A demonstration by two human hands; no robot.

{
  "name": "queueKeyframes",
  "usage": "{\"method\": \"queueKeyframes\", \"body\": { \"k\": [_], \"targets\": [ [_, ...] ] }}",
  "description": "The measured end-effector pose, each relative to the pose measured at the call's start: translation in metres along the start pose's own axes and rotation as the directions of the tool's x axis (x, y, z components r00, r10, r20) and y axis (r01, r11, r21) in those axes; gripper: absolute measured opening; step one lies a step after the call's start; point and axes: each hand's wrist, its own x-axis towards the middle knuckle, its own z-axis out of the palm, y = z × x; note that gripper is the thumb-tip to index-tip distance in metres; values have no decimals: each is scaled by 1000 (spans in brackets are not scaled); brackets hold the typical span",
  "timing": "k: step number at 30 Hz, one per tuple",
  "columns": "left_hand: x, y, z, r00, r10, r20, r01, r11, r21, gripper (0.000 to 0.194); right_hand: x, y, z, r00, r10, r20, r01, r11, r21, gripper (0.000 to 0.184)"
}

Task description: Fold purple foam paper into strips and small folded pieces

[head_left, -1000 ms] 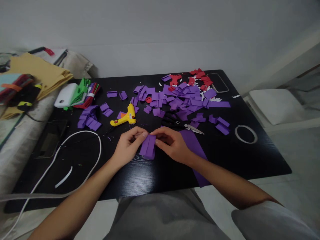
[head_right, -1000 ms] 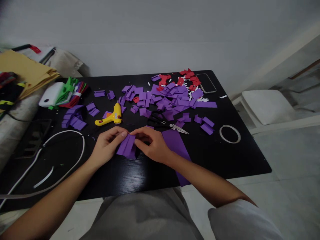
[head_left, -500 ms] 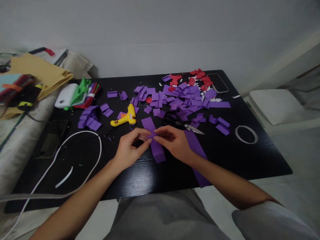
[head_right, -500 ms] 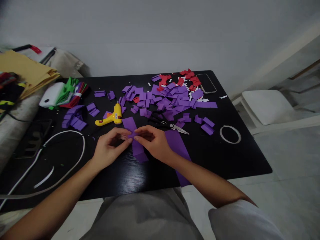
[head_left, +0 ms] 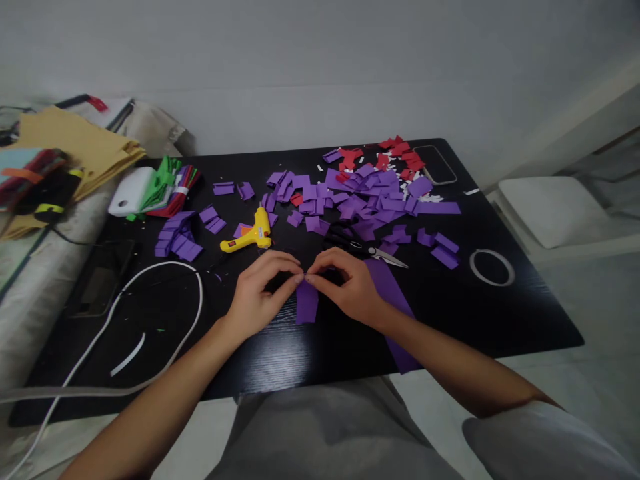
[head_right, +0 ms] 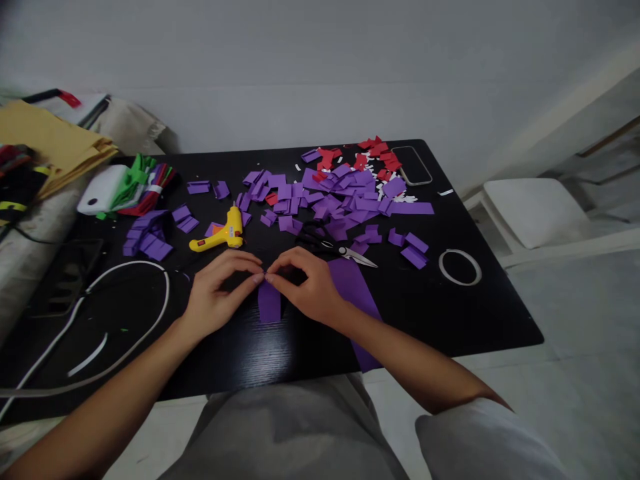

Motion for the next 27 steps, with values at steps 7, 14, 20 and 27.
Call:
{"method": "queueKeyframes", "body": {
  "k": [7, 14, 20, 27],
  "targets": [
    [-2, 1, -3, 988, -61, 139, 69, 996, -49, 4, 0, 0, -1, 977, 143, 155, -157, 984, 88, 5],
    [1, -4, -12, 969, -248, 13, 247, 953, -176, 12, 11, 3, -9, 962, 242, 123, -264, 940, 214, 11],
    [1, -1, -3, 966, -249, 70, 259, 943, -210, 11, 6, 1, -1, 965, 224, 138, -252, 937, 243, 13],
    [1, 3, -1, 983, -103, 151, 112, 992, -56, 10, 0, 6, 2, 955, 222, 197, -259, 948, 185, 10]
  ]
}}
